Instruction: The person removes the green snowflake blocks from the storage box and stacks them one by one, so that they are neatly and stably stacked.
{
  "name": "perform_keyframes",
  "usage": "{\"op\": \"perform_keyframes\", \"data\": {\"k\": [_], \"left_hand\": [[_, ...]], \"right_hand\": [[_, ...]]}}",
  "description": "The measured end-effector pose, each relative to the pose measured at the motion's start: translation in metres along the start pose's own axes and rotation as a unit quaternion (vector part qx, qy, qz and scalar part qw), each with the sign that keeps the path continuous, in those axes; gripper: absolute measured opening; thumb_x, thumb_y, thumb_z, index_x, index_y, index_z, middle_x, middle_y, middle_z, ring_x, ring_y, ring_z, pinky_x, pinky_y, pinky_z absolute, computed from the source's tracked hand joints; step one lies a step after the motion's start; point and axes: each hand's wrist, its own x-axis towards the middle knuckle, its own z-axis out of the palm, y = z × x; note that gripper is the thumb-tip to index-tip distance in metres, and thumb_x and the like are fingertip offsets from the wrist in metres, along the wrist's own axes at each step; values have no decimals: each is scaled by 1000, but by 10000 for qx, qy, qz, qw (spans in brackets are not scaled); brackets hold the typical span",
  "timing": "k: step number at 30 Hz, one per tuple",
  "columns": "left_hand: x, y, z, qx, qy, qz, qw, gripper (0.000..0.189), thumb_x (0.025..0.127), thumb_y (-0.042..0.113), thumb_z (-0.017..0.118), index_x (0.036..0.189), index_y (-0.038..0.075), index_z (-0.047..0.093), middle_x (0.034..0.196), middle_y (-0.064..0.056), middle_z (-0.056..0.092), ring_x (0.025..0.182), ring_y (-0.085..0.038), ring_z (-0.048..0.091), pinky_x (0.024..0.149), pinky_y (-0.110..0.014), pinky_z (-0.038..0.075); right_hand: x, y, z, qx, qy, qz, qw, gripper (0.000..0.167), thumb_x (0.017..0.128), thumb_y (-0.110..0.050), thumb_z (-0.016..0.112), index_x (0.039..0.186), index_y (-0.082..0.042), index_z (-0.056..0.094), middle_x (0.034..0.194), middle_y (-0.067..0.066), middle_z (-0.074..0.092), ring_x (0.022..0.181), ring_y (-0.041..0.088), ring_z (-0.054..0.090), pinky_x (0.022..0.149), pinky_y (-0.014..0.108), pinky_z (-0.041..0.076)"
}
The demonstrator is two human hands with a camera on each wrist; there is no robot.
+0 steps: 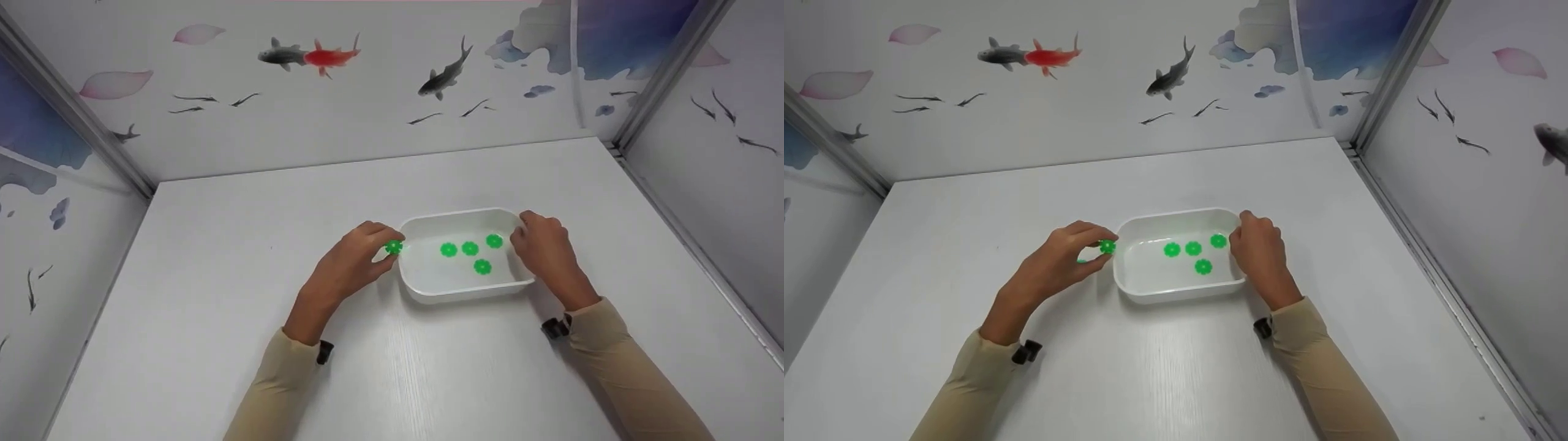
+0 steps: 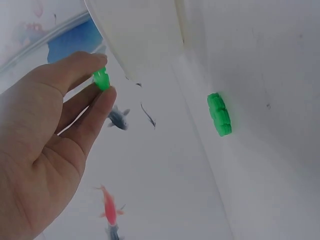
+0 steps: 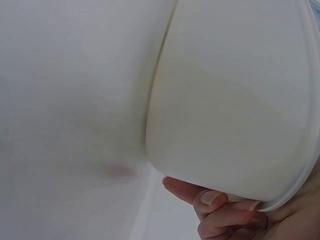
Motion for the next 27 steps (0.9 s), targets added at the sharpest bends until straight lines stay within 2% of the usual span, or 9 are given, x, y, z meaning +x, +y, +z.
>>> {"op": "perform_keyframes", "data": {"k": [3, 9, 16, 24, 27], "left_hand": [[-4, -4, -2, 29, -4, -57, 10000, 34, 94, 8, 85, 127, 12, 76, 127, -5, 77, 122, -23, 72, 102, -32, 62], [-11, -12, -6, -11, 96, -26, 9999, 35, 92, 4, 85, 125, 10, 76, 124, -6, 78, 118, -23, 72, 99, -31, 63], [-16, -17, -9, 27, 130, -76, 9999, 36, 91, 4, 86, 125, 10, 75, 123, -8, 77, 114, -24, 74, 95, -31, 64], [-23, -21, -10, 133, 53, -219, 9997, 35, 91, 3, 86, 124, 10, 75, 122, -7, 76, 107, -21, 76, 93, -29, 64], [-25, -24, -11, 149, 34, -273, 9995, 35, 92, 3, 85, 124, 10, 75, 122, -7, 75, 105, -20, 76, 93, -28, 64]], "right_hand": [[0, -2, 0, 38, -45, 55, 10000, 33, 107, -13, 55, 130, 8, 66, 112, 30, 75, 83, 30, 64, 73, 45, 58], [-1, -3, 1, 38, 68, 11, 10000, 29, 106, -11, 56, 126, 8, 67, 107, 29, 76, 81, 29, 63, 72, 43, 56], [1, 0, 2, 40, 22, 33, 10000, 35, 106, -11, 55, 132, 10, 65, 115, 32, 75, 84, 31, 64, 73, 45, 57], [0, 0, 0, -10, 95, -87, 9999, 27, 106, -10, 55, 121, 9, 68, 97, 27, 74, 75, 28, 60, 65, 40, 51], [-1, -1, -1, -26, 85, -109, 9999, 28, 105, -9, 55, 122, 9, 68, 97, 28, 74, 75, 28, 58, 65, 41, 51]]}}
